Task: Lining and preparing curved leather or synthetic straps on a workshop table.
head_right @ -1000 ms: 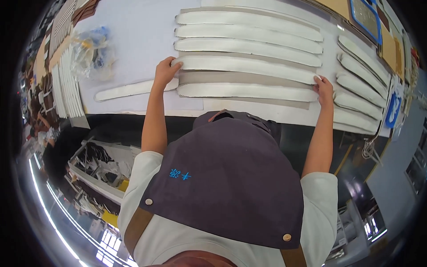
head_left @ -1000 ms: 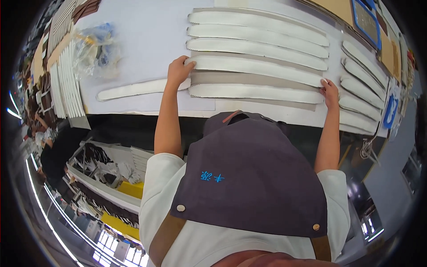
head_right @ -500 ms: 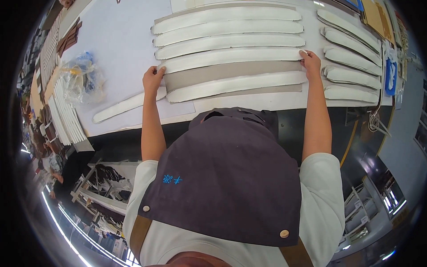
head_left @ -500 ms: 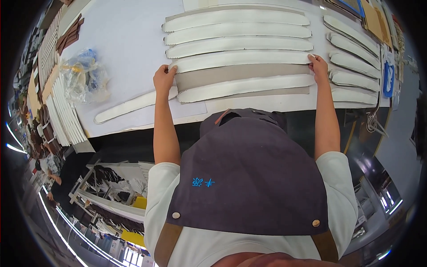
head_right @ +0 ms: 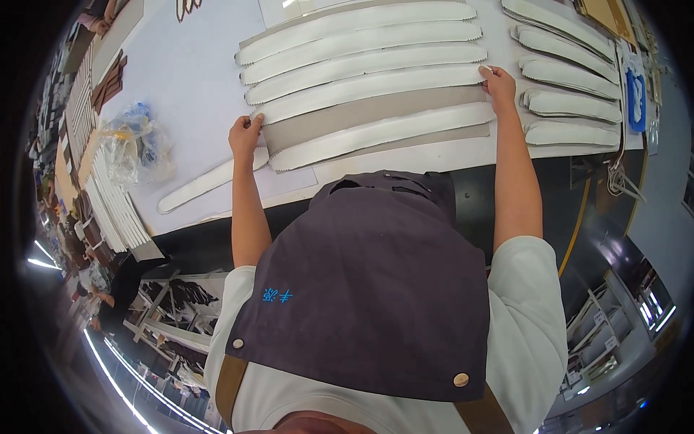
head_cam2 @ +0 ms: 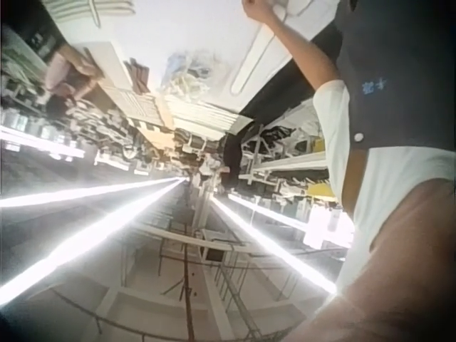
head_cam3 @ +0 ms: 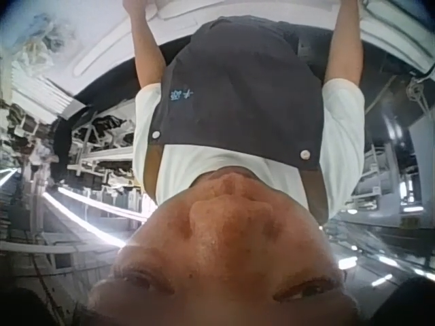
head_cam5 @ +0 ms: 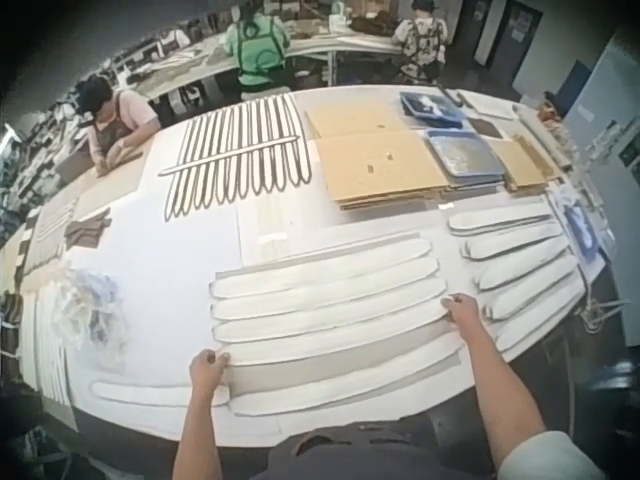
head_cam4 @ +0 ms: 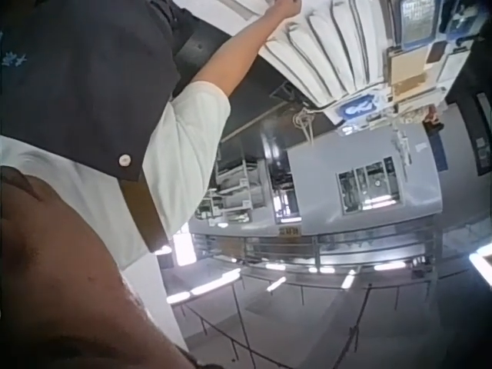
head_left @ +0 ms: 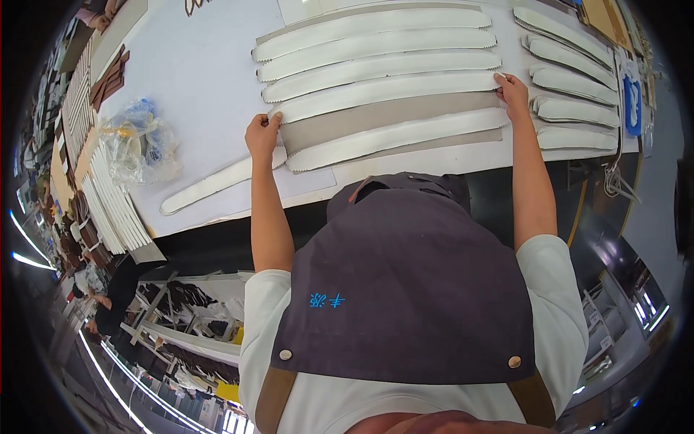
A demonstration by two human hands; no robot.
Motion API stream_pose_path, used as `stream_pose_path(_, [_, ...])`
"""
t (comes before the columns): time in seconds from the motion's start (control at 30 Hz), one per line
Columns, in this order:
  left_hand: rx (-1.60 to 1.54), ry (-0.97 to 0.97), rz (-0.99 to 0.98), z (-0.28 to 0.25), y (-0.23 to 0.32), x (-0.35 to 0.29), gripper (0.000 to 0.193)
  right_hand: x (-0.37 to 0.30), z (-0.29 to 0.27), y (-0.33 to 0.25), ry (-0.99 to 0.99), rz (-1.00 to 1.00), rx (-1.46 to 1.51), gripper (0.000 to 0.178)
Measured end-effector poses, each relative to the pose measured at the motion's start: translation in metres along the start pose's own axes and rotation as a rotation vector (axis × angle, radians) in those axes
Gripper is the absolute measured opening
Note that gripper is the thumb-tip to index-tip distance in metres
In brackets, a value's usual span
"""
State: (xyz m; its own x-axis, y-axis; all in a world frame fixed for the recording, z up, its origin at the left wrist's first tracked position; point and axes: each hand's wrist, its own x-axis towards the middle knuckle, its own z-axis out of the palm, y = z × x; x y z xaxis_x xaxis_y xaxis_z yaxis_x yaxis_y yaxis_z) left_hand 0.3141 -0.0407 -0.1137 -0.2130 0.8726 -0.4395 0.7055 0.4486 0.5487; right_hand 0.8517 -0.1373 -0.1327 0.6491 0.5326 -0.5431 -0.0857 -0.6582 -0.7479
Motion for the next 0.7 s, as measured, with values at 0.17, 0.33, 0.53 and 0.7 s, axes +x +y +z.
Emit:
stream_pose_path(0.17, [-0.015,0.029,0.026,0.001,0.001,0.001,0.034,-0.001,0.002,-0.001,0.007,-0.010,-0.007,0.023])
stream_pose_path(0.33, [-0.024,0.042,0.002,0.002,-0.005,0.003,0.036,0.001,0.002,0.002,0.005,-0.024,-0.026,0.026])
stream_pose_path(0.53, [0.199,0.260,0.276,-0.002,0.004,-0.038,0.031,-0.028,-0.019,0.022,0.171,-0.576,-0.637,0.036])
stream_pose_path(0.7, [0.324,0.027,0.562,0.008,-0.009,-0.103,0.034,-0.098,-0.014,0.022,-0.160,-0.890,-0.842,0.041])
